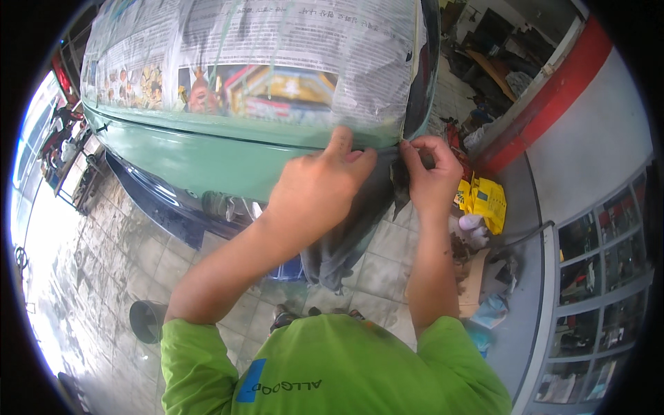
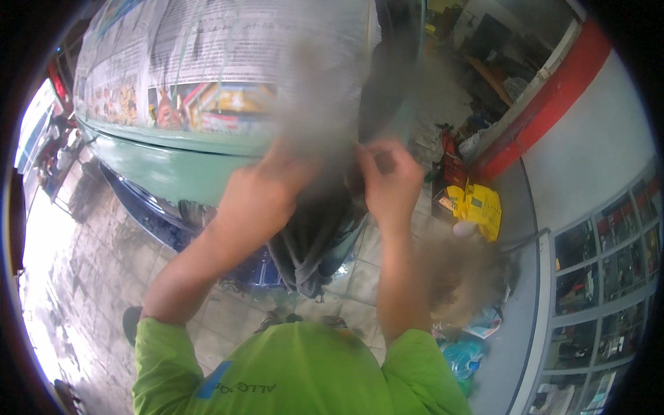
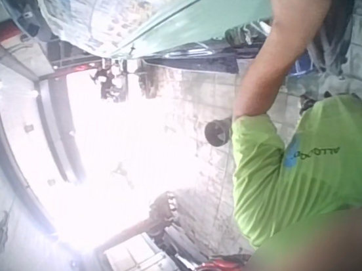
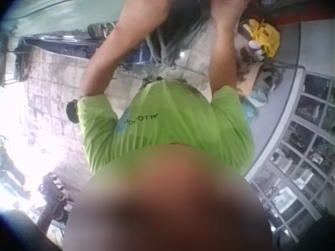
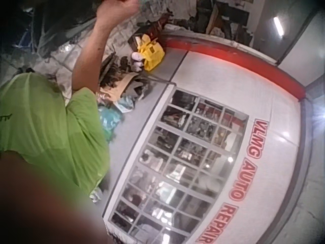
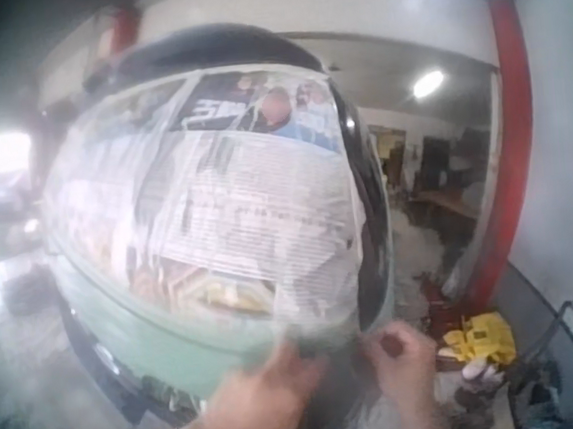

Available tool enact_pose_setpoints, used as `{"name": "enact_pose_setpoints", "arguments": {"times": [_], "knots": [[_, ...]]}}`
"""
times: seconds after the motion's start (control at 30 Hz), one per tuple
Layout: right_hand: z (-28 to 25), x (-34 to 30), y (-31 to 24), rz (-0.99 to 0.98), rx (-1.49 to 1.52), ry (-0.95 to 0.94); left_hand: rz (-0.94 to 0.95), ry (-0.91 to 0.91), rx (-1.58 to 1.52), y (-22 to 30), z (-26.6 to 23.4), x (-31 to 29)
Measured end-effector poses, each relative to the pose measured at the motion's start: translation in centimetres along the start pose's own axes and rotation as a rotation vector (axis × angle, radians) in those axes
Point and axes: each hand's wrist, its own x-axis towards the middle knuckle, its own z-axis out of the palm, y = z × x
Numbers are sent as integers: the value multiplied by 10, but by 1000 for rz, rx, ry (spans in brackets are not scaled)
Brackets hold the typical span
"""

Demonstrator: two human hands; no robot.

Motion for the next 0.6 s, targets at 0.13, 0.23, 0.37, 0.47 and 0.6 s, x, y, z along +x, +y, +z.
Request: {"name": "enact_pose_setpoints", "arguments": {"times": [0.13,0.23,0.37,0.47,0.6], "knots": [[-12,4,0,-215,-92,-165,-27,-7,-9,1,0,1],[-20,7,0,-349,-160,-265,-23,-13,-26,0,1,2],[-22,11,0,-470,-211,-256,-20,-11,-50,-1,3,2],[-23,16,-5,-582,-336,-281,-14,-37,-54,-2,1,1],[-31,30,-17,-640,-484,-381,-40,-61,-58,1,1,0]]}}
